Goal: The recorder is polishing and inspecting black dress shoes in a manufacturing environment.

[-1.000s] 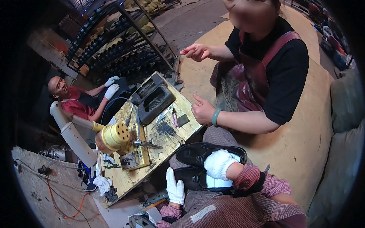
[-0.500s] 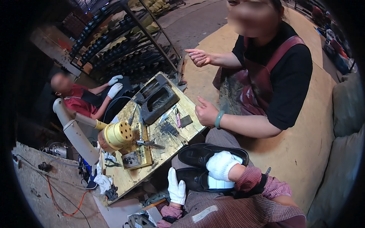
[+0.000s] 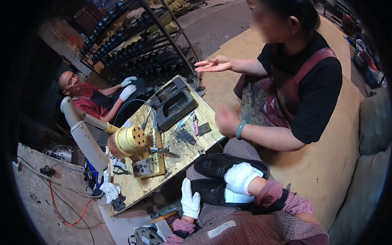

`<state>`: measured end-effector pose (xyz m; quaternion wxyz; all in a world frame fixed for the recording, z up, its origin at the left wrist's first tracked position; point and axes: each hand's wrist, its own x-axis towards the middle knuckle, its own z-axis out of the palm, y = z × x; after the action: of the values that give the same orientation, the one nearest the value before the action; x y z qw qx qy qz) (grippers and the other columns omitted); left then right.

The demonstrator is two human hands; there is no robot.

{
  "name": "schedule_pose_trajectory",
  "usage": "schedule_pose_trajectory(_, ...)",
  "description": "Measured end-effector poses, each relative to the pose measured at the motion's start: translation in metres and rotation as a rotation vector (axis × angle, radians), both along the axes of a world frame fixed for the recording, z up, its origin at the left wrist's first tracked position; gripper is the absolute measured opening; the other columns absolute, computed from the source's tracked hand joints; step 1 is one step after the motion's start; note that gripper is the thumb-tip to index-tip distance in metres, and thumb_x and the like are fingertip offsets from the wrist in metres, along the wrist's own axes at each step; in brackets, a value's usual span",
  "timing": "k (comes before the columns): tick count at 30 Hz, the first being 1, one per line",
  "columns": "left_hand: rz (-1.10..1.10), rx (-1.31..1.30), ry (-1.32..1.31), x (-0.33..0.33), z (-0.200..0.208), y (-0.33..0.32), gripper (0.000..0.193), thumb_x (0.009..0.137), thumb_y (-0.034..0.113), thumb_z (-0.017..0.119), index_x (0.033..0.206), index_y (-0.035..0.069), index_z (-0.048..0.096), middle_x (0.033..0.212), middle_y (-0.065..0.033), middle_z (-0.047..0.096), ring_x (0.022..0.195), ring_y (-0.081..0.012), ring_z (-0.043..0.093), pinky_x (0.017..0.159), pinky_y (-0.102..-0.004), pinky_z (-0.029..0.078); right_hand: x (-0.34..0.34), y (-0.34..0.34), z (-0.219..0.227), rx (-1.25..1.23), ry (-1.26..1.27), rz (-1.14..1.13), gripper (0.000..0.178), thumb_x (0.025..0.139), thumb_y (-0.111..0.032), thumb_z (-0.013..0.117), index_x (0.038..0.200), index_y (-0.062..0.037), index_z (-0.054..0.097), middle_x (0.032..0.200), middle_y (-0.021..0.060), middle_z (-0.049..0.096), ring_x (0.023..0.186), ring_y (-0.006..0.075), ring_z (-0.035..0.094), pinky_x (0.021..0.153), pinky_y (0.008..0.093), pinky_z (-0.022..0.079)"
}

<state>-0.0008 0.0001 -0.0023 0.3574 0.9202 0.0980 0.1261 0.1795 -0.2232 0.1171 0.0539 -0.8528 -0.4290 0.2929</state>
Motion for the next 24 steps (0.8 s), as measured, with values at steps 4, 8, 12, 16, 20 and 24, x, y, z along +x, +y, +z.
schedule_pose_trajectory(4,-0.002,-0.005,-0.002,0.0005,0.0,0.0004,0.072,0.1,0.04,0.057,0.156,-0.002,0.038,0.159,-0.0286,0.038,0.145,-0.0461,0.041,0.121,-0.0488,0.032,-0.0001,0.0001,0.0005,0.0,-0.004,-0.007,0.035,0.088,-0.029,0.06,0.097,-0.002,0.08,0.095,0.0217,0.077,0.089,0.0373,0.076,0.081,0.0471,0.06)
schedule_pose_trajectory(8,-0.001,-0.009,-0.009,0.0005,0.0003,0.0002,0.071,0.1,0.039,0.057,0.155,-0.002,0.038,0.159,-0.0288,0.039,0.145,-0.0463,0.041,0.121,-0.0489,0.032,-0.0003,-0.0001,0.0014,0.021,0.009,-0.003,0.035,0.088,-0.029,0.06,0.097,-0.0019,0.08,0.095,0.0219,0.077,0.089,0.0371,0.076,0.081,0.047,0.06)
schedule_pose_trajectory(12,0.004,-0.018,-0.011,0.0004,0.0009,-0.0001,0.071,0.1,0.038,0.057,0.155,-0.003,0.038,0.159,-0.0288,0.039,0.144,-0.0462,0.041,0.121,-0.0489,0.032,0.0003,0.0,0.0017,0.009,0.015,-0.01,0.034,0.088,-0.029,0.061,0.097,-0.0019,0.08,0.095,0.0218,0.077,0.089,0.0367,0.076,0.081,0.0467,0.06)
schedule_pose_trajectory(16,-0.001,-0.013,-0.009,0.0004,0.0007,0.0001,0.072,0.1,0.039,0.057,0.155,-0.002,0.038,0.159,-0.0286,0.038,0.145,-0.0459,0.041,0.121,-0.0489,0.032,0.0008,0.0003,0.001,0.008,0.014,-0.002,0.033,0.088,-0.028,0.061,0.095,-0.0023,0.08,0.094,0.0217,0.077,0.089,0.0366,0.076,0.081,0.0465,0.06)
schedule_pose_trajectory(20,-0.003,-0.01,-0.004,0.0003,0.0001,0.0003,0.072,0.1,0.04,0.056,0.156,-0.002,0.038,0.16,-0.0285,0.038,0.145,-0.0461,0.04,0.121,-0.0491,0.032,0.0018,0.0006,-0.0008,-0.003,0.035,-0.001,0.033,0.088,-0.028,0.061,0.095,-0.0025,0.08,0.094,0.0219,0.077,0.089,0.0368,0.076,0.081,0.0467,0.06)
schedule_pose_trajectory(24,0.004,-0.019,0.003,0.0002,-0.0003,0.0003,0.072,0.1,0.04,0.056,0.156,-0.002,0.037,0.16,-0.0284,0.038,0.145,-0.0463,0.04,0.121,-0.0494,0.032,0.0024,0.0003,-0.0026,0.001,0.039,0.011,0.033,0.087,-0.027,0.061,0.095,-0.0025,0.081,0.093,0.0221,0.077,0.088,0.0368,0.076,0.081,0.0469,0.06)
